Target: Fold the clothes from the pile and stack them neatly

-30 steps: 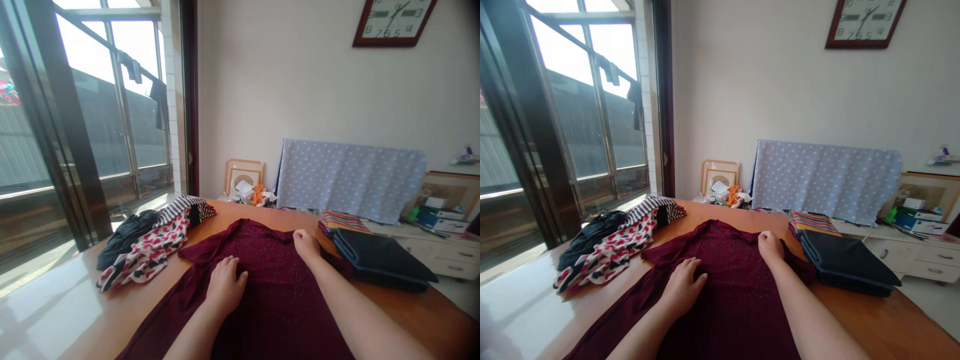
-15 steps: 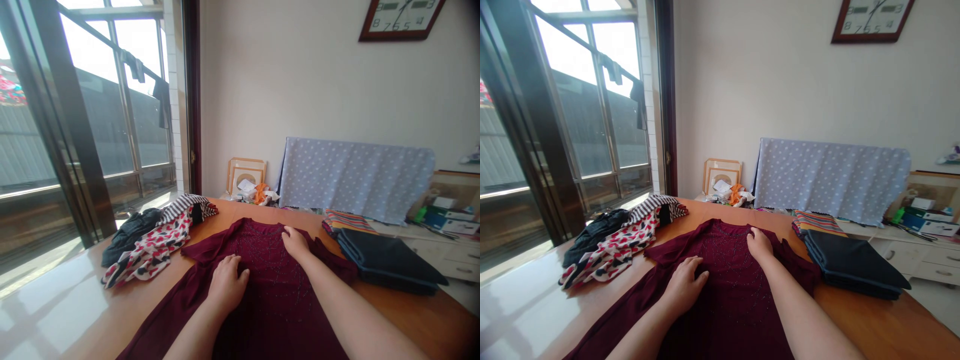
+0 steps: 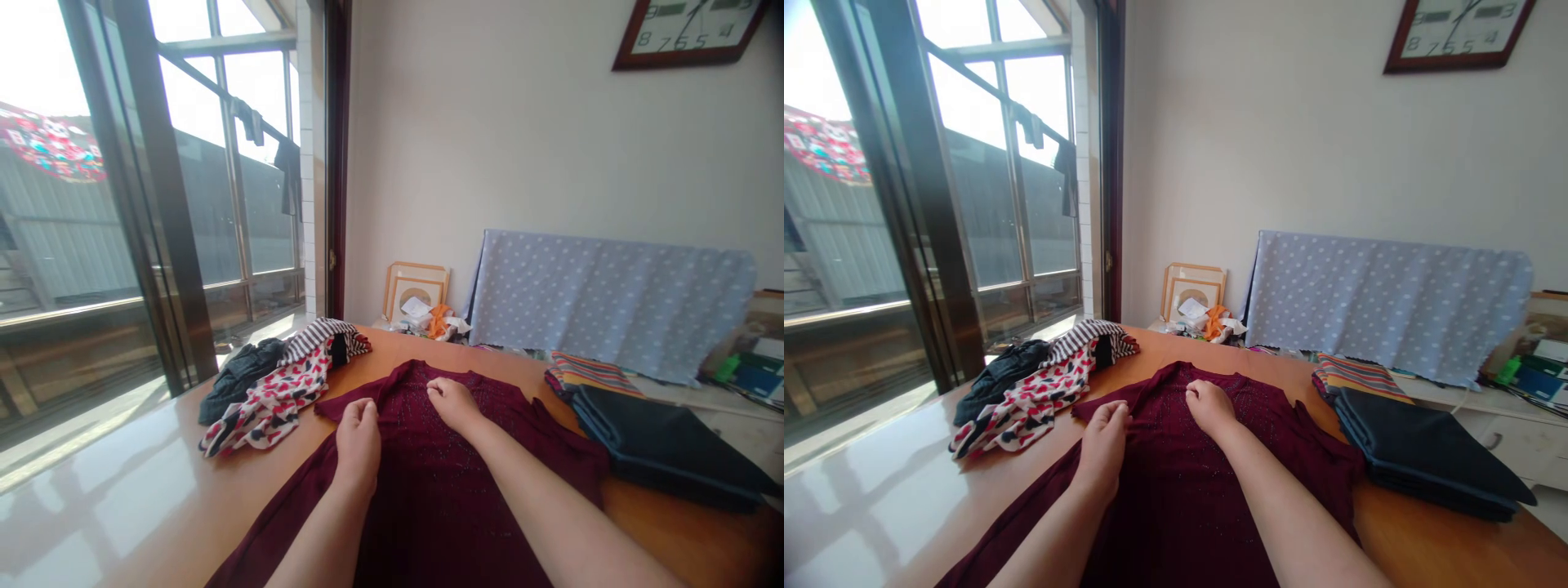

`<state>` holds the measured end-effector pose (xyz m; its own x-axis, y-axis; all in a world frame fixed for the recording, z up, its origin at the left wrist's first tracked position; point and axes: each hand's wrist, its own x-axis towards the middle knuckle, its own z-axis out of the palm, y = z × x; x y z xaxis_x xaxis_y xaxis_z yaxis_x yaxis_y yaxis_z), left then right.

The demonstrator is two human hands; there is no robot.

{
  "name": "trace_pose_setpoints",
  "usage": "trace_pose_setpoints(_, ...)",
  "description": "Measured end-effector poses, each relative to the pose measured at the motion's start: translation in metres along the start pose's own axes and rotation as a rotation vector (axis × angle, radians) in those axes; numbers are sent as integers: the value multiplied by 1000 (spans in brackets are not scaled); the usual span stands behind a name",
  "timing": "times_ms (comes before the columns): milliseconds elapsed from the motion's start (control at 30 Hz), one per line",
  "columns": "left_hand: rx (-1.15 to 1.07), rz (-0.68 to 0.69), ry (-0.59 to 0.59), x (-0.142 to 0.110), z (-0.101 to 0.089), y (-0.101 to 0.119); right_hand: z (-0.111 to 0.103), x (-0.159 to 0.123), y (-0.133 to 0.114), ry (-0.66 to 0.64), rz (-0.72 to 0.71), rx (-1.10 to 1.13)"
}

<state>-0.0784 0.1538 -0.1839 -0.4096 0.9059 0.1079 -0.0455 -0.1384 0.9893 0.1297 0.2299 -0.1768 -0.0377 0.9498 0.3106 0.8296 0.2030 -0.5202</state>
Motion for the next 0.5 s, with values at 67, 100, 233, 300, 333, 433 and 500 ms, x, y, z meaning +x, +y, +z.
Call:
trace_pose_setpoints(67, -169, -89, 184, 9, -9, 7, 6, 1, -19, -27, -49, 50)
trace_pose_setpoints(100, -235, -123, 270, 14, -15, 11, 10, 1, -28, -55, -70, 77)
trace_pose_setpoints(233, -382, -171, 509, 30, -36, 19, 28, -4, -63, -222, -154, 129)
trace_pose_setpoints(300, -404, -177, 550, 33, -42, 20, 37, -10, -78, -302, -218, 103)
trace_pose_setpoints(333, -407, -183, 560, 34, -43, 20, 41, -12, -85, -332, -254, 81)
trace_pose_setpoints(433, -400, -205, 562, 33, -44, 22, 50, -17, -102, -379, -342, 27)
trace_pose_setpoints(500, -390, -223, 547, 32, -42, 23, 54, -16, -109, -378, -361, 26)
